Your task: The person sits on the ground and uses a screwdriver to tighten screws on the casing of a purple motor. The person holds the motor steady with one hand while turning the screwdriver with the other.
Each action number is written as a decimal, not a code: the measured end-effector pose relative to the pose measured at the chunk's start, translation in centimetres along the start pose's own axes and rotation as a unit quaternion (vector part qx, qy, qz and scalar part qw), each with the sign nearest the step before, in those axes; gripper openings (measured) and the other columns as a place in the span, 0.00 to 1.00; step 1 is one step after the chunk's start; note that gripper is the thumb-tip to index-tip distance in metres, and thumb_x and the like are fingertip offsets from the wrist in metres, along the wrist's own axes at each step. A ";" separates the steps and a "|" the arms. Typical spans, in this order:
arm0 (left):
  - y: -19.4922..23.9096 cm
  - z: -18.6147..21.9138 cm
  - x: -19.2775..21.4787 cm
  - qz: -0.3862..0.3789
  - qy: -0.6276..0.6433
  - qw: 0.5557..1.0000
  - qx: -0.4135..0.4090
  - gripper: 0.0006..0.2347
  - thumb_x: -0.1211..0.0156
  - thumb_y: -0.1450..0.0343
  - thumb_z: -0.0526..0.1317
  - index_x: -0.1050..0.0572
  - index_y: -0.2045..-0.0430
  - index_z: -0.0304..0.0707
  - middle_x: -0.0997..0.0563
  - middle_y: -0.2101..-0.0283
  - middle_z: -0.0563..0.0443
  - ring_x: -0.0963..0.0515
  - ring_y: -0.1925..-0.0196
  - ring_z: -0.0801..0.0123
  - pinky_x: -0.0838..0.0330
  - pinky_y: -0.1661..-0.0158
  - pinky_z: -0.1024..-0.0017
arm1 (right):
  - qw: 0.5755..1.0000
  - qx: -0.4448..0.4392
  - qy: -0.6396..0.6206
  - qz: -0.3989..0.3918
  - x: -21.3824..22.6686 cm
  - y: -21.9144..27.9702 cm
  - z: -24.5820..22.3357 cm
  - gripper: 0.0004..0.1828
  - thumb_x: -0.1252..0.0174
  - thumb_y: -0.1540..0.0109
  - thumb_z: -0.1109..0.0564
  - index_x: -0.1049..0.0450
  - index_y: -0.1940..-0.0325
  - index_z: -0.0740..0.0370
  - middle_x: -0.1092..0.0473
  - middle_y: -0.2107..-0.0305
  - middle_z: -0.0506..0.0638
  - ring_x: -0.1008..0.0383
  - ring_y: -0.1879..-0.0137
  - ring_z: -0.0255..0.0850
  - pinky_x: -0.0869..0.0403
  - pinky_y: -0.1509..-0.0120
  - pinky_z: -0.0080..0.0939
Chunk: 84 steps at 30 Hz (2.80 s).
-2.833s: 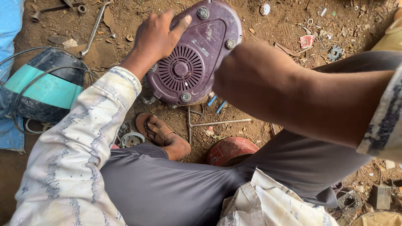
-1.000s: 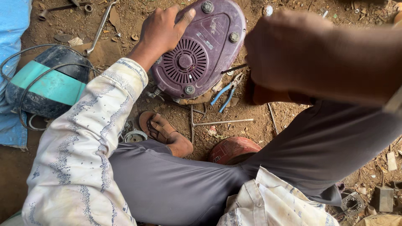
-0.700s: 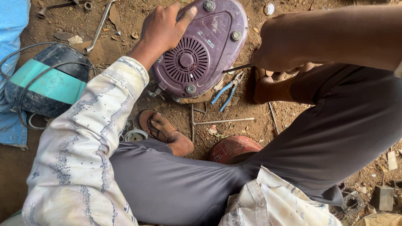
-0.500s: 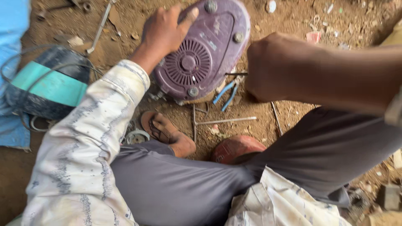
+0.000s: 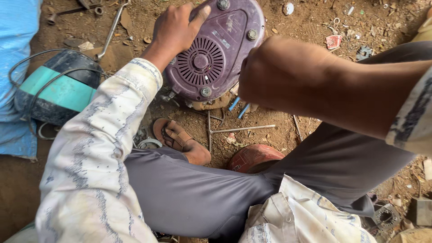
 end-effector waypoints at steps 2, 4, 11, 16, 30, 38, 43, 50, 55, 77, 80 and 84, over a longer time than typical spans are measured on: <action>0.0 -0.2 -0.2 -0.004 0.001 1.000 0.008 0.25 0.50 0.20 0.60 0.22 0.71 0.35 0.19 0.76 0.38 0.16 0.73 0.48 0.22 0.70 0.53 | 0.986 -0.080 -0.140 -0.050 -1.5 0.4 1.8 0.15 0.35 0.42 0.41 0.20 0.69 0.53 0.22 0.71 0.47 0.18 0.63 0.43 0.21 0.62 0.43; -0.1 -0.5 -0.5 -0.018 0.004 1.000 0.019 0.25 0.51 0.20 0.60 0.21 0.68 0.35 0.18 0.75 0.37 0.16 0.71 0.47 0.22 0.67 0.53 | 0.991 -0.107 -0.082 0.003 -0.9 0.8 2.8 0.13 0.36 0.42 0.44 0.20 0.71 0.54 0.22 0.71 0.47 0.19 0.63 0.43 0.20 0.62 0.43; 0.1 0.4 0.5 0.005 0.009 1.000 -0.008 0.22 0.50 0.19 0.59 0.21 0.54 0.37 0.17 0.64 0.33 0.16 0.62 0.42 0.22 0.62 0.49 | 0.931 -0.235 -0.253 -0.121 -4.6 2.9 5.4 0.24 0.44 0.34 0.37 0.18 0.65 0.59 0.21 0.71 0.54 0.18 0.65 0.48 0.19 0.63 0.50; 0.6 1.4 1.6 0.050 0.050 0.996 -0.058 0.20 0.51 0.18 0.56 0.21 0.53 0.38 0.16 0.57 0.38 0.16 0.58 0.45 0.22 0.60 0.51 | 0.905 -0.252 -0.308 -0.152 -4.6 3.4 6.0 0.17 0.45 0.34 0.46 0.17 0.64 0.60 0.20 0.75 0.57 0.17 0.71 0.47 0.20 0.68 0.48; 0.7 1.1 1.2 0.035 0.040 0.997 -0.053 0.19 0.50 0.18 0.56 0.23 0.53 0.38 0.16 0.58 0.40 0.16 0.59 0.47 0.22 0.61 0.52 | 0.912 -0.217 -0.274 -0.213 -7.2 2.7 6.3 0.15 0.44 0.34 0.47 0.18 0.63 0.57 0.22 0.74 0.54 0.19 0.69 0.44 0.19 0.66 0.46; 0.6 1.5 1.9 0.034 0.030 0.998 -0.034 0.19 0.48 0.19 0.56 0.21 0.53 0.39 0.16 0.59 0.36 0.16 0.58 0.43 0.22 0.61 0.51 | 0.923 -0.190 -0.261 -0.208 -7.8 2.1 6.3 0.13 0.44 0.34 0.48 0.18 0.64 0.55 0.22 0.73 0.52 0.19 0.67 0.45 0.19 0.64 0.47; 0.6 1.6 1.7 0.024 0.056 0.997 -0.039 0.18 0.49 0.18 0.55 0.21 0.54 0.40 0.15 0.59 0.41 0.15 0.59 0.46 0.21 0.61 0.52 | 0.931 -0.165 -0.255 -0.205 -8.6 1.1 5.9 0.13 0.44 0.34 0.48 0.17 0.65 0.53 0.23 0.73 0.52 0.19 0.66 0.45 0.19 0.63 0.48; 0.9 1.8 1.9 0.046 0.052 0.996 -0.060 0.18 0.49 0.17 0.55 0.21 0.54 0.40 0.15 0.59 0.42 0.16 0.60 0.47 0.22 0.61 0.52 | 0.943 -0.121 -0.244 -0.192 -9.4 -0.8 4.7 0.12 0.44 0.34 0.49 0.17 0.65 0.51 0.23 0.73 0.50 0.19 0.64 0.46 0.19 0.61 0.49; 0.8 1.5 1.4 0.034 0.058 0.996 -0.053 0.19 0.51 0.17 0.56 0.22 0.55 0.39 0.16 0.60 0.42 0.15 0.61 0.49 0.21 0.63 0.54 | 0.954 -0.074 -0.225 -0.182 -10.0 -1.4 2.2 0.12 0.44 0.34 0.49 0.17 0.66 0.49 0.23 0.72 0.49 0.20 0.63 0.46 0.20 0.60 0.50; -0.3 0.1 -0.5 0.039 0.016 0.999 -0.006 0.22 0.53 0.21 0.59 0.23 0.55 0.40 0.17 0.66 0.40 0.15 0.70 0.55 0.21 0.71 0.60 | 0.887 -0.060 -0.336 -0.311 -9.9 -0.9 -2.5 0.16 0.52 0.32 0.47 0.21 0.53 0.52 0.19 0.66 0.49 0.13 0.64 0.42 0.15 0.60 0.45; -0.6 0.1 -0.8 0.034 -0.020 0.999 0.006 0.23 0.53 0.21 0.60 0.20 0.64 0.39 0.19 0.76 0.44 0.17 0.76 0.58 0.22 0.75 0.61 | 0.884 -0.103 -0.309 -0.334 -11.3 -2.6 1.4 0.15 0.50 0.32 0.47 0.20 0.53 0.52 0.20 0.65 0.50 0.14 0.63 0.44 0.15 0.61 0.44; -0.8 -1.0 -2.6 -0.031 0.023 0.998 0.055 0.25 0.55 0.21 0.60 0.22 0.71 0.37 0.23 0.83 0.51 0.20 0.83 0.66 0.24 0.78 0.65 | 0.879 -0.182 -0.326 -0.298 -12.7 -4.0 5.3 0.15 0.50 0.32 0.46 0.19 0.55 0.52 0.20 0.66 0.51 0.15 0.62 0.45 0.16 0.61 0.46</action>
Point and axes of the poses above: each hand's wrist, its own y-axis away from the middle knuckle, its own x-axis out of the back of the hand, z = x × y, the point moved 10 cm from there along -y, towards the middle knuckle
